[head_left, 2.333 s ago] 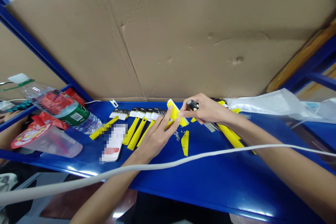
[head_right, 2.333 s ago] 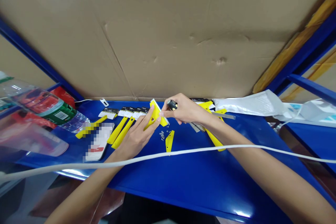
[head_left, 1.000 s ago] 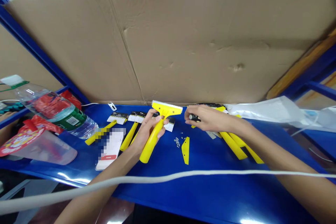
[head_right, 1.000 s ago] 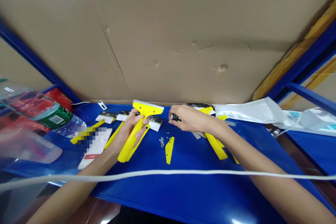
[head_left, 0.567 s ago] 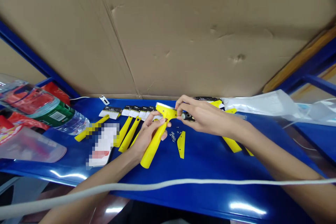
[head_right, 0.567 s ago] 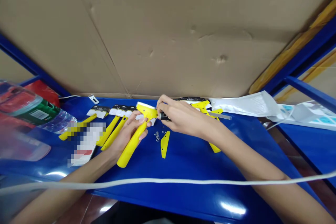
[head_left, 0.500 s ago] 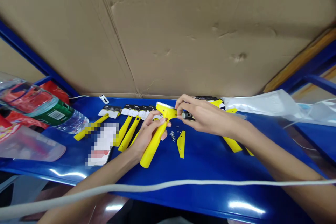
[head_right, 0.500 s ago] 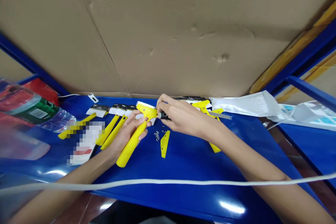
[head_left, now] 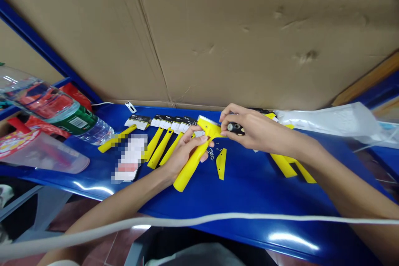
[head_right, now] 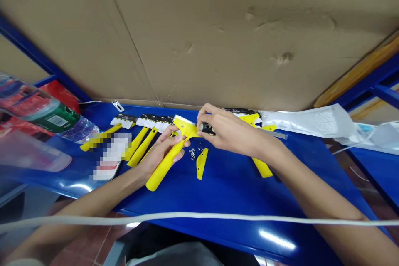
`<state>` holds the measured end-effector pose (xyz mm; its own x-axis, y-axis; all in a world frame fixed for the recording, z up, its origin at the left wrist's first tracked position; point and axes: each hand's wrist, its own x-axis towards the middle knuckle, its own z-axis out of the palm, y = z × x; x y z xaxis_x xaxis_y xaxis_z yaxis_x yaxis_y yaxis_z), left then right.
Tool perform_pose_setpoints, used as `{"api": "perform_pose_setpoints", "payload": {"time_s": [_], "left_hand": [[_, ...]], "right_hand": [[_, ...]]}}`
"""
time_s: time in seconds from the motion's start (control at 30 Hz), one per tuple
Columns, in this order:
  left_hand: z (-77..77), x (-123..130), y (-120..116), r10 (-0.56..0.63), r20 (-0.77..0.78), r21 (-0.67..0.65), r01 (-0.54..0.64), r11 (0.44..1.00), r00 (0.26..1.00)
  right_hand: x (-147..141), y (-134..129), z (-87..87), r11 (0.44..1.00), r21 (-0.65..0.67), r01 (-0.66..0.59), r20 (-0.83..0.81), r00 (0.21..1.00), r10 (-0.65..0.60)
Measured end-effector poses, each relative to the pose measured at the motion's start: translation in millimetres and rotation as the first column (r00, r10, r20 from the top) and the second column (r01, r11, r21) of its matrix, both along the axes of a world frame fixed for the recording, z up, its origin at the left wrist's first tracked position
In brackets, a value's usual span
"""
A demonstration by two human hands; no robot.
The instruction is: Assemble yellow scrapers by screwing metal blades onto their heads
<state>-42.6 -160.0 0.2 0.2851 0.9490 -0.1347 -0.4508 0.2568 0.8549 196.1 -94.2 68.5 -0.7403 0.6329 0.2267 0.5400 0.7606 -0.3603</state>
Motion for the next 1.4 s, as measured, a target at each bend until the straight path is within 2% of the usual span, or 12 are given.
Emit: {"api": "perform_pose_setpoints", "payload": {"time_s": [0.17,0.4,0.5,0.57,0.67,0.8,0.87,1.1,1.2,1.27,1.33,1.4], "left_hand": [[-5.7,-1,3,0.000,0.061,0.002,0.000,1.000,0.998],[4.2,-1,2,0.023,0.072,-0.072,-0.018,0.997,0.997],[2.1,-2,4,0.015,0.085,-0.081,-0.008,0.997,0.996],[-0.7,-3,6,0.014,0.088,-0.082,-0.007,0.997,0.996],[-4.0,-3,6,0.013,0.096,-0.083,-0.005,0.997,0.995],[-5.2,-2,4,0.015,0.121,-0.089,-0.004,0.996,0.993],[-4.1,-1,5,0.018,0.137,-0.108,-0.003,0.994,0.990],[8.7,1,10,0.119,0.292,-0.257,-0.042,0.966,0.949],[9.5,0,9,0.134,0.338,-0.271,-0.040,0.962,0.931],[8.0,-1,9,0.131,0.356,-0.265,-0.035,0.964,0.925],[6.7,-2,8,0.132,0.367,-0.269,-0.031,0.963,0.921],[6.5,-3,8,0.144,0.377,-0.285,-0.033,0.958,0.915]], "right_hand": [[-1,4,8.2,0.989,-0.147,-0.036,-0.091,0.996,0.023],[-5,6,5.7,0.979,-0.197,-0.048,-0.174,0.985,0.013],[-6,7,5.8,0.960,-0.279,-0.017,-0.180,0.983,-0.035],[-7,9,5.6,0.925,-0.376,0.063,-0.144,0.982,-0.126],[-6,11,3.6,0.834,-0.530,0.156,-0.103,0.964,-0.245],[-5,14,-0.3,0.718,-0.684,0.130,-0.106,0.956,-0.273],[-4,15,-1.1,0.737,-0.669,0.095,-0.141,0.957,-0.252],[-1,16,11.1,0.912,-0.392,0.118,-0.260,0.937,-0.233],[5,9,21.3,0.947,-0.230,0.223,-0.450,0.839,-0.307],[8,1,29.0,0.951,-0.199,0.235,-0.598,0.740,-0.308],[9,-9,38.2,0.970,-0.205,0.130,-0.715,0.657,-0.239],[6,-19,49.6,0.986,-0.169,-0.001,-0.773,0.620,-0.132]]}}
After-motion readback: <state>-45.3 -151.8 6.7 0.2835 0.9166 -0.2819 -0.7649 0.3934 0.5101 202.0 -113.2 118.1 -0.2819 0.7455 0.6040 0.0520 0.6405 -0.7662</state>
